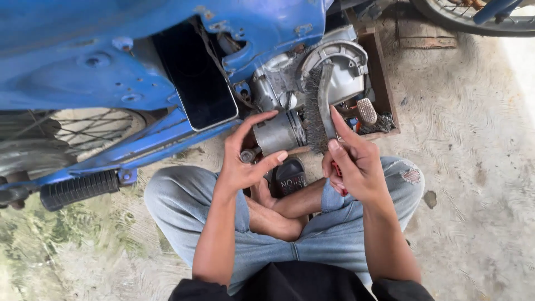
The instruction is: The person sits on the floor and uses a wire brush to scrub a metal piston held in their left hand. They rotate the piston to clean different sides and the top surface while working next to a blue motorcycle.
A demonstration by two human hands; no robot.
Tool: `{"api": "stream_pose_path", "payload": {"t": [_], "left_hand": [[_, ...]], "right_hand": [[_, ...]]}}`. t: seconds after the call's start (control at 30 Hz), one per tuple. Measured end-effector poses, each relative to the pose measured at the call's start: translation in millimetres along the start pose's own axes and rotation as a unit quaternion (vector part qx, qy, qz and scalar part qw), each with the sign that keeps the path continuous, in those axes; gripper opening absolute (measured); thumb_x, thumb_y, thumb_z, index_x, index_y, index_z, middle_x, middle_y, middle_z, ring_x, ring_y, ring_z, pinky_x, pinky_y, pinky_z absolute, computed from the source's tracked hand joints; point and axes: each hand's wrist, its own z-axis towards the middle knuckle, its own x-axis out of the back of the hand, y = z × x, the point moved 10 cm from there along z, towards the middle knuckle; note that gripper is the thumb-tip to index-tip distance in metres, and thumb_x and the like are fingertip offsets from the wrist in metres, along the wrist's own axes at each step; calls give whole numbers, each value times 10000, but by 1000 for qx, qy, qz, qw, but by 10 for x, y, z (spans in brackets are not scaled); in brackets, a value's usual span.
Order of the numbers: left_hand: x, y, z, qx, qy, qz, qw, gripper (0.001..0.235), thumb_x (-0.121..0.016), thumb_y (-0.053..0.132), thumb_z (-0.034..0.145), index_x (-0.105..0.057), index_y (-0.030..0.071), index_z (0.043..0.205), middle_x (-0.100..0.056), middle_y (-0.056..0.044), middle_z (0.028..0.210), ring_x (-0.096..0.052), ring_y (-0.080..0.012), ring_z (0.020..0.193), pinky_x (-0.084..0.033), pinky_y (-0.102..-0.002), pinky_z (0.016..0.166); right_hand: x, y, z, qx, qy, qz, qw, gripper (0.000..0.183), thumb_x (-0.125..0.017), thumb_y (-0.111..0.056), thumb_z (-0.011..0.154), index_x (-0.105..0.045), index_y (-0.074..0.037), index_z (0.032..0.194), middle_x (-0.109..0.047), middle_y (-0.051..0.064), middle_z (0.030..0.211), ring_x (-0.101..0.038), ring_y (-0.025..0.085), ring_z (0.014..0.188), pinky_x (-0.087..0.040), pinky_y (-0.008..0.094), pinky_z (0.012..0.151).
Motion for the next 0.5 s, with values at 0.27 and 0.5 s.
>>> {"api": "stream_pose_path", "payload": {"t": [0.27,0.5], "left_hand": [[3,-69,18,27,-9,-30,999,606,-869,20,768,-640,-35,1326,-711,-210,1160,-673,-239,1076,-592,-453,946],[-38,-54,22,6,-10,16,1000,599,-885,87,770,-651,-40,1306,-694,-214,1213,-635,-231,1109,-549,-449,987]], "right_hand": [[-18,367,-412,-34,-44,-73,996,537,-477,47,954,-472,-25,1486,-656,146,482,-507,116,239,-420,222,206],[-27,226,-206,6,-4,-141,990,485,-516,50,953,-533,4,1436,-674,122,492,-535,136,240,-425,238,242]]}}
